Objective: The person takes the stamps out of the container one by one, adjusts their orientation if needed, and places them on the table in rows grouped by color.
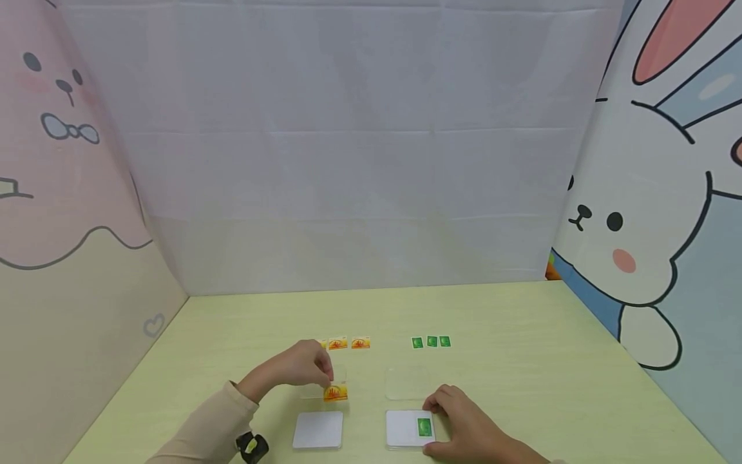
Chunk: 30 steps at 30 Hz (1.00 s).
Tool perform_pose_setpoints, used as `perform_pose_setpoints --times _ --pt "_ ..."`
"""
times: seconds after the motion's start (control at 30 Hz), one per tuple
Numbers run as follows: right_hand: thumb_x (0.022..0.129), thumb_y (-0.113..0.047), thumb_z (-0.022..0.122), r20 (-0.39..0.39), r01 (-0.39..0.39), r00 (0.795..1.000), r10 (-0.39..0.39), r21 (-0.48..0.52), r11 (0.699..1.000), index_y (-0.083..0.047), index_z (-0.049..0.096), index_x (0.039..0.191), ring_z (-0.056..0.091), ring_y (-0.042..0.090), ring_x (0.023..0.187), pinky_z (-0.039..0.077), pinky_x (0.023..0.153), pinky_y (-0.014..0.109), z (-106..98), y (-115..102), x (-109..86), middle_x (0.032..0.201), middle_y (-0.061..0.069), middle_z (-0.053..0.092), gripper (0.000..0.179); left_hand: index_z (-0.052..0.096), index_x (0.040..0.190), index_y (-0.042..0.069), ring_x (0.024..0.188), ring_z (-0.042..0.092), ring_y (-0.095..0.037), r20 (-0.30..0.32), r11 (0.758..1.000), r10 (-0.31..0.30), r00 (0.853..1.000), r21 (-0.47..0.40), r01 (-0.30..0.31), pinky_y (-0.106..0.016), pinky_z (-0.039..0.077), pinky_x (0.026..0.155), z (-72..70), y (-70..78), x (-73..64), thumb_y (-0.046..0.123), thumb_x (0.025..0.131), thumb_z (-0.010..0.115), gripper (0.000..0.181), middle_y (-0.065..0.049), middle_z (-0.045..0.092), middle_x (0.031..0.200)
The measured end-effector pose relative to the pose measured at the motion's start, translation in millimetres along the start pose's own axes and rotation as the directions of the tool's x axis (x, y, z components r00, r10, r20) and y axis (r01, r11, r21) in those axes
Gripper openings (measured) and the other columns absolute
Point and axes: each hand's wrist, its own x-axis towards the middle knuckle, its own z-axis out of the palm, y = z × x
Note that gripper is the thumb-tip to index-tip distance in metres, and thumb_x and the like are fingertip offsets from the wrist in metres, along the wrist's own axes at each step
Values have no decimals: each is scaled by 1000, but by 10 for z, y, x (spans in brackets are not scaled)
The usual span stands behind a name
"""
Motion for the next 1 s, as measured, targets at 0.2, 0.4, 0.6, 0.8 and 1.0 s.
perform_pose_setpoints --times 0.2,0.4,0.6,0.8,1.0 --pt "75 -59 72 -2 2 1000 -2 4 1000 -22 59 107 48 -2 95 47 86 21 5 12 -6 106 -16 54 51 71 71 4 62 51 -12 8 1000 -18 1000 8 18 -25 42 56 -48 16 -15 3 75 73 5 -2 67 71" --pt "75 -59 72 -4 5 1000 -5 5 1000 -21 59 107 48 -3 95 47 86 21 21 22 -9 105 -16 55 51 71 72 2 61 52 -13 -1 999 -39 999 16 39 -24 43 56 -113 28 -22 3 75 73 4 -4 69 71" --pt "75 -59 72 1 0 1000 0 10 1000 -21 59 108 48 -2 96 47 87 21 21 22 -4 106 -16 55 51 71 71 3 62 52 -13 -2 997 -73 997 20 73 -25 42 57 -140 19 -8 5 76 74 6 -3 68 70" --pt "75 -58 72 -6 8 1000 -8 3 1000 -21 59 107 48 -2 96 47 87 21 24 22 -3 106 -16 55 52 70 71 6 64 51 -12 1 994 -106 994 37 106 -25 41 58 -145 -26 14 7 76 75 7 1 65 69" --pt "75 -58 72 -10 17 1000 -17 -6 1000 -20 60 107 48 -2 95 47 86 21 30 25 -13 105 -16 55 52 69 71 5 64 50 -13 -11 992 -123 992 34 124 -26 40 59 -163 -32 -14 6 76 74 8 0 64 69"
